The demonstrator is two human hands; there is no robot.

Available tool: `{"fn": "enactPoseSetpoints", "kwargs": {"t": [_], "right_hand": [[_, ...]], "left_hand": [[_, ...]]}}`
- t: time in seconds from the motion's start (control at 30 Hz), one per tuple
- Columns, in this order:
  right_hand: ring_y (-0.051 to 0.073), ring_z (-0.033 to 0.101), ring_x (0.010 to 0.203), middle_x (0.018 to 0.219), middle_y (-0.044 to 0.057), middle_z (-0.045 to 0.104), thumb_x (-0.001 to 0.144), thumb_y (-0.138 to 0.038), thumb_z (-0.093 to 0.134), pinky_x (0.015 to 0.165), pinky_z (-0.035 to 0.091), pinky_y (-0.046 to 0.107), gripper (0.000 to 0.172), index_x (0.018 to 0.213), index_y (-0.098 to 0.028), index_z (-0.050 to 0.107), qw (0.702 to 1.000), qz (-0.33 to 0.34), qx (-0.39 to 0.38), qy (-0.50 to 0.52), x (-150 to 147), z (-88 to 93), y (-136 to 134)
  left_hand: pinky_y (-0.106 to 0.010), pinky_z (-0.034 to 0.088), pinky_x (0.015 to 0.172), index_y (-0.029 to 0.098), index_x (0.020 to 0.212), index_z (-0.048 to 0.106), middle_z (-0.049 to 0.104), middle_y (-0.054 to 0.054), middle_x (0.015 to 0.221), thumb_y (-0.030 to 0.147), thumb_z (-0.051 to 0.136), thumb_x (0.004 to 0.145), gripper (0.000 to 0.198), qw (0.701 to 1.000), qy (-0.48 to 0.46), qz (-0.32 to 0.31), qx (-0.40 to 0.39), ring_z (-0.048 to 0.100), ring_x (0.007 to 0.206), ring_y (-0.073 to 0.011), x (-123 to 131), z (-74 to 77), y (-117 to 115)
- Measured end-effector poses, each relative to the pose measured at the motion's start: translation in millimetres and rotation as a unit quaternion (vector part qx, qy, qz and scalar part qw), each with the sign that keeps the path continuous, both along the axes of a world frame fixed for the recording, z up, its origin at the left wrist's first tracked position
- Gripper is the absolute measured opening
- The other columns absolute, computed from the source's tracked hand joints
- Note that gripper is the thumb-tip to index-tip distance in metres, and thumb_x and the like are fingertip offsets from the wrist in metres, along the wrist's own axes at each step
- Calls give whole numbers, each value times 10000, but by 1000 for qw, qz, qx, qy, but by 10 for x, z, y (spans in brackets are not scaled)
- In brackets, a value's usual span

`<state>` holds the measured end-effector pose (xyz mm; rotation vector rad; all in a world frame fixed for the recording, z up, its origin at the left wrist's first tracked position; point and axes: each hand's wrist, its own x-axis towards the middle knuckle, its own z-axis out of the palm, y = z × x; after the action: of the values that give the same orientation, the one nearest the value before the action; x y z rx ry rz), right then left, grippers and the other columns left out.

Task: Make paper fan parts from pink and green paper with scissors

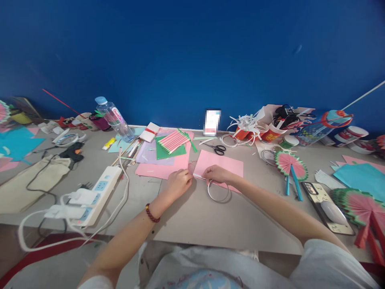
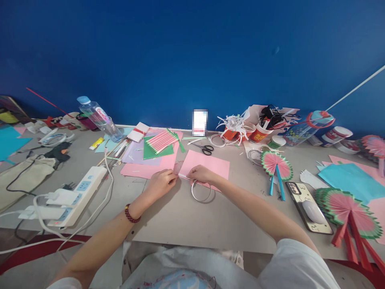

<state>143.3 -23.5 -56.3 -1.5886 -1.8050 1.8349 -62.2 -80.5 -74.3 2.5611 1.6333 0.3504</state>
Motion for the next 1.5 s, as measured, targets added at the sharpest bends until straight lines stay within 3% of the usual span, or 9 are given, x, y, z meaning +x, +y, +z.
{"fn": "enactPoseSetpoints", "kwargs": {"t": [0.33, 0.73, 0.97, 1.2, 1.5], "right_hand": [[38, 308, 369, 534, -18, 634, 723, -237, 583, 355, 168, 189, 109, 679, -145, 620, 1000, 0, 1, -7, -19, 6, 9], [38, 294, 366, 533, -12, 634, 719, -239, 591, 352, 156, 192, 114, 666, -142, 620, 1000, 2, 4, 3, -10, -2, 4], [39, 300, 379, 543, -13, 640, 711, -242, 603, 360, 168, 190, 111, 661, -145, 622, 1000, -2, 1, -9, -18, 8, 3], [35, 294, 371, 542, -15, 634, 704, -230, 598, 356, 158, 193, 103, 657, -141, 619, 1000, 1, 0, 2, -13, 32, -4], [39, 292, 372, 529, -19, 631, 703, -244, 603, 359, 156, 194, 109, 671, -143, 623, 1000, 1, 0, 6, -9, -4, 1]], "left_hand": [[-274, 396, 627, 216, 1033, 635, 636, -19, 805, 156, 495, 862, 229, 1000, -17, 21, 1, 592, 772, -167, 17, 15, -2], [-284, 430, 681, 226, 998, 684, 632, -41, 863, 149, 465, 887, 257, 1000, 0, -8, -1, 591, 840, -170, 7, -9, -3], [-291, 424, 677, 232, 1106, 629, 632, -35, 861, 142, 480, 866, 297, 1000, -14, 9, -4, 592, 835, -181, 18, -3, 1], [-287, 402, 648, 210, 938, 663, 612, -37, 826, 186, 481, 882, 192, 1000, -11, 12, -7, 582, 803, -174, 20, 3, 7], [-293, 404, 651, 215, 978, 654, 613, -33, 847, 161, 480, 877, 208, 1000, -10, 7, -5, 585, 828, -174, 23, -8, 9]]}}
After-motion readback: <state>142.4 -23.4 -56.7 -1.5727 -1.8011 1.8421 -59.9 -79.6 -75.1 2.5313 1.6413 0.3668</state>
